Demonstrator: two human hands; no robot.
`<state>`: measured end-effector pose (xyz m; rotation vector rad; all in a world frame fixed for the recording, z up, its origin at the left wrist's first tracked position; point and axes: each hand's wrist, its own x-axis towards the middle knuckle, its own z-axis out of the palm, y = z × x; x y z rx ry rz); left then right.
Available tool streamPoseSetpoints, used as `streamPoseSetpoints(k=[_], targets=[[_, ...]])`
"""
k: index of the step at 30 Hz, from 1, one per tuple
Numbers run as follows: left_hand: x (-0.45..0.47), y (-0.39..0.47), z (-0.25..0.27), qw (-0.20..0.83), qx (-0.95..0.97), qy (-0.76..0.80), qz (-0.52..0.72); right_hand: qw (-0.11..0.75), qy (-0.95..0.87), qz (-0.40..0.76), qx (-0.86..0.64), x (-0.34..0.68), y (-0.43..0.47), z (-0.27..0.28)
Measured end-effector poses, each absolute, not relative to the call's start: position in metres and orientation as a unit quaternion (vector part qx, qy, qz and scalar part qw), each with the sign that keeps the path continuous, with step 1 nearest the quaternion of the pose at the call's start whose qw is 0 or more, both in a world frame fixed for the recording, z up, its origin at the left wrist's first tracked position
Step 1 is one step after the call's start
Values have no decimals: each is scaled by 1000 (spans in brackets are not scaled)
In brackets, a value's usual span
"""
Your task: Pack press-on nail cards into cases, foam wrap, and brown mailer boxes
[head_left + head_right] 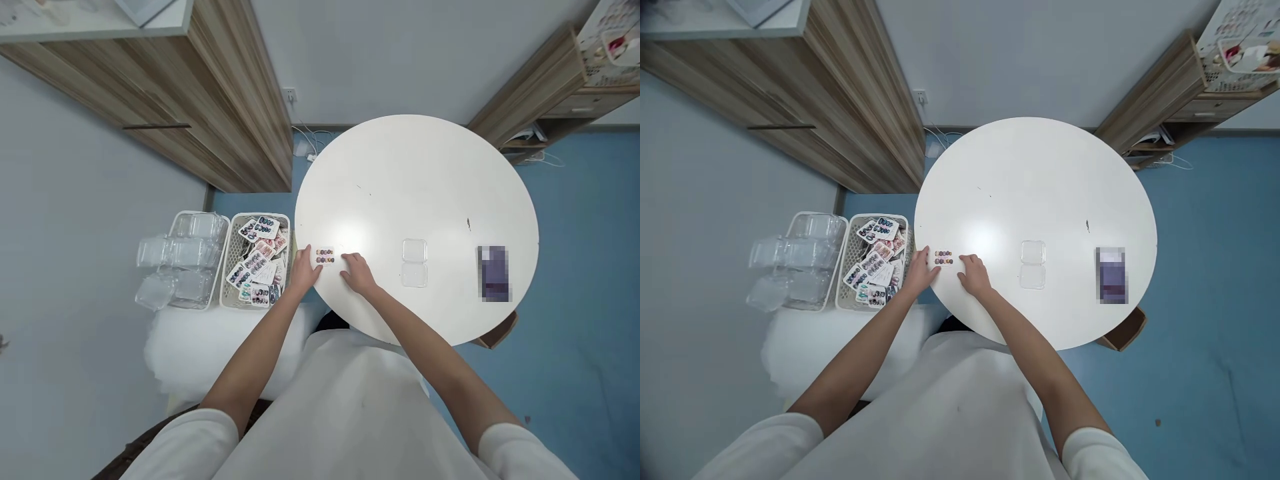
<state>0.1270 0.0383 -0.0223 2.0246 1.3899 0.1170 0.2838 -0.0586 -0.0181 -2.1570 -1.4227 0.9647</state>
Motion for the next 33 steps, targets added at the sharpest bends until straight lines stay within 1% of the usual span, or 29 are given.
streamPoseSetpoints(k=[6, 16, 20, 25, 33], targets=[[132, 43, -26, 334, 790, 515, 7, 131, -485, 314, -806, 267, -31, -25], [133, 39, -26, 342, 788, 511, 40, 104, -451, 290, -838, 257, -24, -25], [135, 32, -28, 349, 783, 509, 71, 120, -449, 290, -836, 256, -28, -23], [148, 19, -23, 389, 779, 481, 102, 169, -452, 335, -809, 274, -47, -16], [195, -29, -7, 429, 795, 416, 103, 234, -473, 335, -780, 332, -116, -3]])
